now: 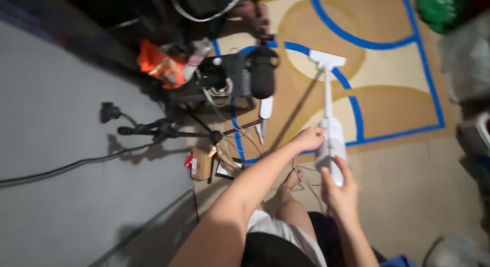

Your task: The recorder assembles a handheld vacuum cleaner and uses it to clean around a desk area.

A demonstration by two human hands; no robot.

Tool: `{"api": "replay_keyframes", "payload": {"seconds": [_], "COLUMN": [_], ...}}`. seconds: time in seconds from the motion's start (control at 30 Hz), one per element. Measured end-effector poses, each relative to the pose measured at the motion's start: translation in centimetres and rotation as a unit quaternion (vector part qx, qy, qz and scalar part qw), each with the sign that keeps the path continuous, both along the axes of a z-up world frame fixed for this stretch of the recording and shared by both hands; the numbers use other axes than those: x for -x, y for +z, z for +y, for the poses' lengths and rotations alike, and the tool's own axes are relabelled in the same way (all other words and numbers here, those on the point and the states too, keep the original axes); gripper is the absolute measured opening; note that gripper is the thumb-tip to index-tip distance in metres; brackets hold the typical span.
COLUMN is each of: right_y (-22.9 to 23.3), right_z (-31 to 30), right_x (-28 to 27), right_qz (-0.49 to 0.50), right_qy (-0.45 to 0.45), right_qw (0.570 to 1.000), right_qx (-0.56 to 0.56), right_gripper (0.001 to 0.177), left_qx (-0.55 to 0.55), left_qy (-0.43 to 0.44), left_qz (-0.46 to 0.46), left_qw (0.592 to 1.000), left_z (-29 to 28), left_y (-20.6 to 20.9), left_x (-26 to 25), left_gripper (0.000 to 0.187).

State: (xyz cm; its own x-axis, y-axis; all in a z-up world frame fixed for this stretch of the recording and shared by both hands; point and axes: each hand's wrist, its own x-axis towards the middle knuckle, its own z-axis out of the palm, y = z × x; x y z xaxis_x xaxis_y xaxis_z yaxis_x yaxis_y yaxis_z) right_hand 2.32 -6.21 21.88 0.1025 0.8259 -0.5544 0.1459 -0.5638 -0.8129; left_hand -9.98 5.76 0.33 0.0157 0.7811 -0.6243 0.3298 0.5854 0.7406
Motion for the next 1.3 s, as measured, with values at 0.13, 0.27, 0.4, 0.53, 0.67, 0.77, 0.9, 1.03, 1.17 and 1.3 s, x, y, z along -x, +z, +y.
{"api": "replay_keyframes", "payload": {"seconds": [0.13,0.27,0.4,0.53,0.67,0.77,0.9,1.03,1.17,1.3], "right_y": [-1.8,-3.5,-12.2,-16.8,-11.3,-18.0,-18.6,-20.7,-15.2,-15.1], "right_z": [1.4,1.9,-0.5,-1.2,3.4,4.3,5.7,5.0,5.9,6.0], "right_x": [-0.7,0.5,2.7,6.0,10.2,5.7,6.1,9.2,13.8,15.6], "right_qz": [-0.068,-0.126,0.015,0.049,0.036,0.091,0.149,0.2,0.275,0.277], "right_qy": [0.06,0.073,0.033,0.134,-0.023,0.006,-0.085,-0.158,-0.146,-0.129], "right_qw": [0.993,0.989,0.998,0.973,0.991,0.996,0.978,0.94,0.916,0.922], "right_qx": [-0.07,-0.027,0.046,-0.182,0.129,0.006,0.115,0.227,0.253,0.24], "right_gripper": [0.053,0.051,0.058,0.064,0.072,0.086,0.098,0.091,0.086,0.085], "left_qx": [-0.131,0.08,-0.034,-0.057,-0.152,-0.196,-0.26,-0.283,-0.265,-0.266], "left_qy": [0.022,0.097,0.301,0.314,0.272,0.194,0.068,0.049,0.101,0.13], "left_qz": [-0.014,0.181,0.261,0.536,0.645,0.628,0.561,0.572,0.575,0.563], "left_qw": [0.991,0.975,0.917,0.782,0.698,0.728,0.783,0.768,0.768,0.772], "left_z": [0.1,0.9,0.6,2.5,3.9,5.0,5.5,6.5,4.9,4.7], "left_y": [-4.1,-4.2,-4.1,-0.5,-2.1,-3.2,-3.5,-2.6,-1.6,-2.5], "left_x": [7.8,19.2,30.2,39.6,46.3,48.2,49.9,48.6,47.2,47.4], "left_gripper": [0.044,0.034,0.024,0.016,0.019,0.019,0.025,0.031,0.026,0.026]}}
